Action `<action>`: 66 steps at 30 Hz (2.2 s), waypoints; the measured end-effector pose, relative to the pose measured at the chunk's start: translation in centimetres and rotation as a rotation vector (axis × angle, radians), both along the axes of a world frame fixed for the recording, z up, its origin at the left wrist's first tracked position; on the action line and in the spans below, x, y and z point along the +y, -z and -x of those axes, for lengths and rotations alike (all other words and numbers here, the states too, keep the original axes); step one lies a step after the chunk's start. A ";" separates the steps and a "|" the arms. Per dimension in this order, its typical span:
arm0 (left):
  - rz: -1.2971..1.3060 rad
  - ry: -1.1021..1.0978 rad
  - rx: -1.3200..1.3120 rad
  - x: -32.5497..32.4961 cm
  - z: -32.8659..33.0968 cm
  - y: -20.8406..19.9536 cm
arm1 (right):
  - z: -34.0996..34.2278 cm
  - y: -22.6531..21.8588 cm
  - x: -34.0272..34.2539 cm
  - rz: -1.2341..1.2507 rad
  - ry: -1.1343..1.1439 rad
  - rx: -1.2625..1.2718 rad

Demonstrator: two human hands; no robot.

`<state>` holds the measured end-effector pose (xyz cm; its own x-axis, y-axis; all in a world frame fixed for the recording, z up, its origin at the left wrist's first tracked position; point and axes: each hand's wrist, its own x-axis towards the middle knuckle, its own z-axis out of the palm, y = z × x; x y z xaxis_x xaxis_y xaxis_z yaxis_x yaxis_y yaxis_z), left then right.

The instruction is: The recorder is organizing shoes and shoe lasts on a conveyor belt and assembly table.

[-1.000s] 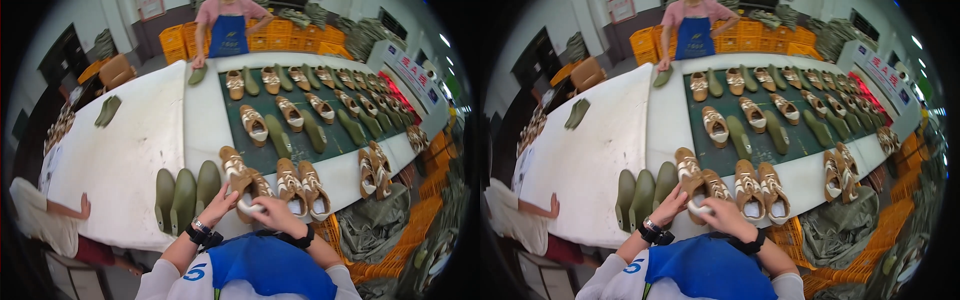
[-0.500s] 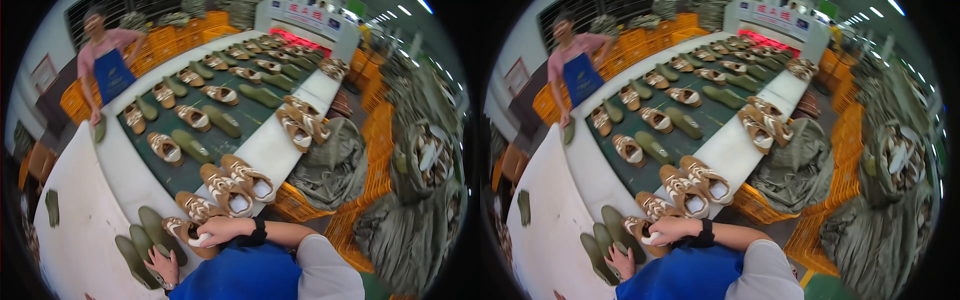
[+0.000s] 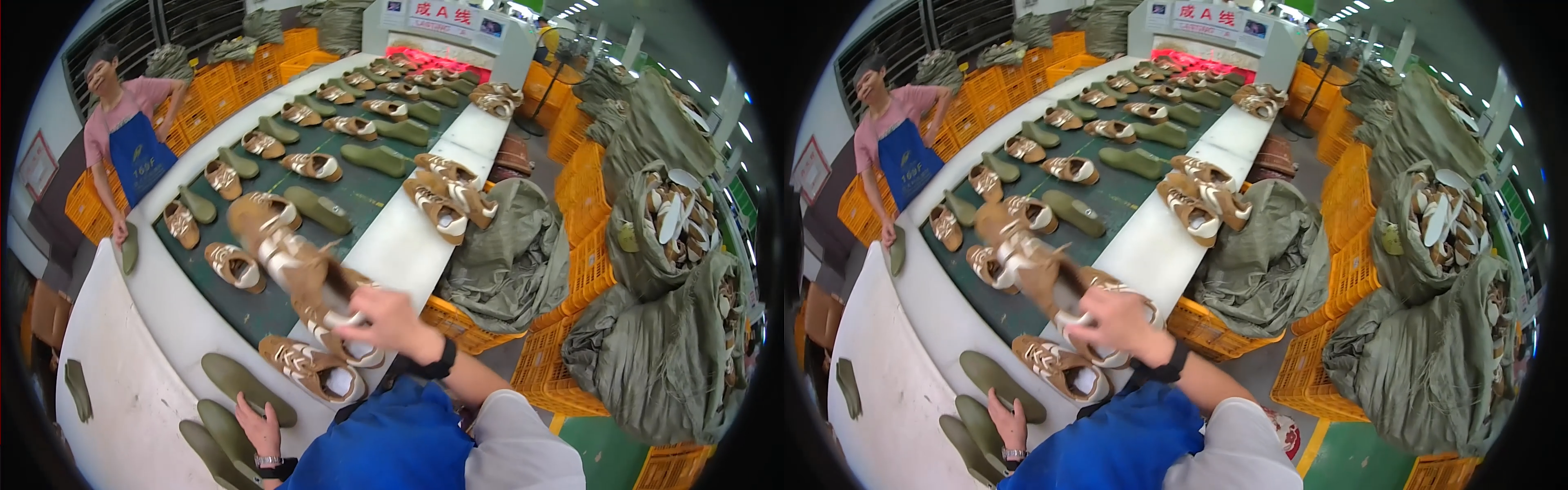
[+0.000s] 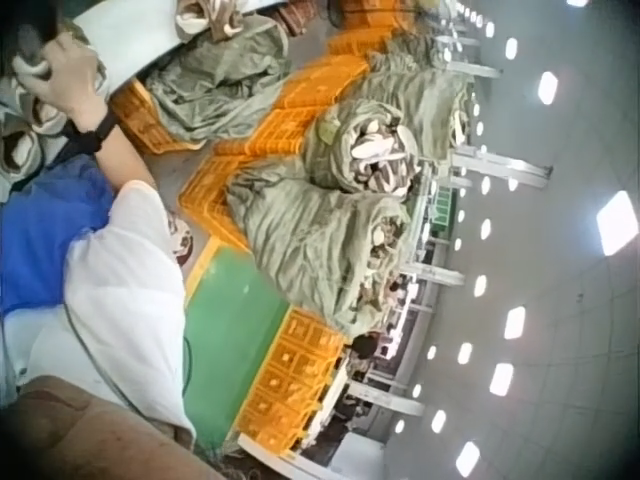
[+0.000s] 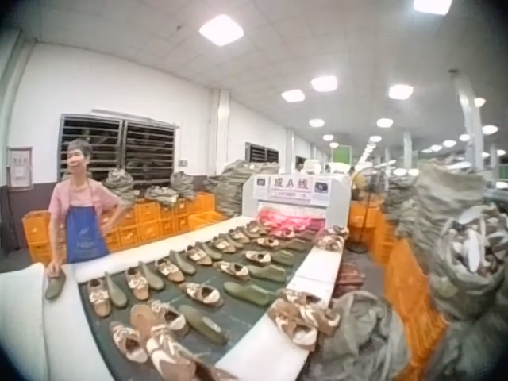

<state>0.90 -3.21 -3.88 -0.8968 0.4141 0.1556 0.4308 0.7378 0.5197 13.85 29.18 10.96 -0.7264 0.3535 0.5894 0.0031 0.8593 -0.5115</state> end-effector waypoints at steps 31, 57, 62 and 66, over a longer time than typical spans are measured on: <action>-0.136 -0.326 -0.135 3.0 -0.6 -0.1 | -10.0 10.5 34.8 0.151 0.865 -0.874; -0.159 -0.416 -0.041 5.3 -0.5 0.2 | -1.4 15.0 27.0 -0.256 0.321 -0.725; -0.242 -0.398 -0.081 3.9 -1.0 0.4 | -2.4 14.0 30.0 -0.056 0.292 -0.599; -0.221 -0.419 -0.081 3.4 -1.1 0.8 | -5.0 14.0 34.0 -0.070 0.523 -0.325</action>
<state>1.97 0.22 -4.68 -0.9923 -0.0211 0.1220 0.0715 0.7073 0.7033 18.84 63.20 -3.08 -0.6137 0.6796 0.4019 0.5787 0.7335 -0.3565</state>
